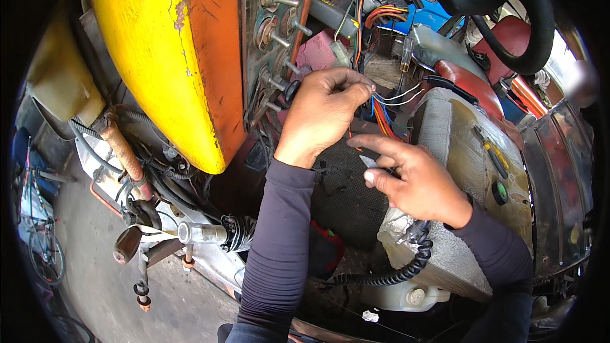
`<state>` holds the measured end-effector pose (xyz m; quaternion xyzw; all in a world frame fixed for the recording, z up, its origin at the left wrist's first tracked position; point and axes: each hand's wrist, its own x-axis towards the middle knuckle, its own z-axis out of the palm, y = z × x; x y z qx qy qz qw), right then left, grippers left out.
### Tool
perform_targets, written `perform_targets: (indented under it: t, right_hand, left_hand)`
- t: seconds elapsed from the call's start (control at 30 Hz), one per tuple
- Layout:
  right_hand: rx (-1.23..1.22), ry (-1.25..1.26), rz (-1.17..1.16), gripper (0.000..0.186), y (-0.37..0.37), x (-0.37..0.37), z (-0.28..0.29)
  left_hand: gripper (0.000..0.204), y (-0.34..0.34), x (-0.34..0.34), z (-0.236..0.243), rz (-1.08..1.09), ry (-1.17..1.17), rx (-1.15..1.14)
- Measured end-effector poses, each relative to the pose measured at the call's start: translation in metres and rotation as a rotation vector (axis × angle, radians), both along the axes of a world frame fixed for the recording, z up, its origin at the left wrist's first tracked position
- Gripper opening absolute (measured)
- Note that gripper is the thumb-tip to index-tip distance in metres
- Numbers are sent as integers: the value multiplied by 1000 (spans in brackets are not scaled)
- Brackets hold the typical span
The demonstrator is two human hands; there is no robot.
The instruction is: The person works on a vehicle's exposed wiring harness, separating and joining individual wires by hand. They repeatedly test connections using a handheld probe, creating small sparks at contact points to check continuity.
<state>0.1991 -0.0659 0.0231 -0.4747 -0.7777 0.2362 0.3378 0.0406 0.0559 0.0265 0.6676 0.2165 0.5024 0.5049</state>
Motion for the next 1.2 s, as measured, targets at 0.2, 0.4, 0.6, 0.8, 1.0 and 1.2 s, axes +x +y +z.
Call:
perform_targets:
  t: [0.2, 0.4, 0.6, 0.8, 1.0, 1.2]
  right_hand:
    - [-346, 33, -222, 45, -4, -3, 15]
    - [-318, 158, -199, 36, 1, 1, 6]
    - [-331, 217, -192, 33, 3, 1, 2]
    - [-299, 211, -171, 31, 2, 2, -1]
    - [-340, 232, -187, 35, 0, 1, 4]
    - [-315, 221, -186, 37, 0, 3, -1]
  left_hand:
    - [20, 0, -1, 0, 20, 3, 33]
    - [20, 1, -1, 0, 22, 9, 45]
    - [20, 1, -1, -1, 32, 14, 52]
    - [20, 3, -1, -3, 40, 19, 61]
    - [20, 3, -2, -2, 34, 25, 62]
    - [19, 3, -3, -1, 7, 37, 36]
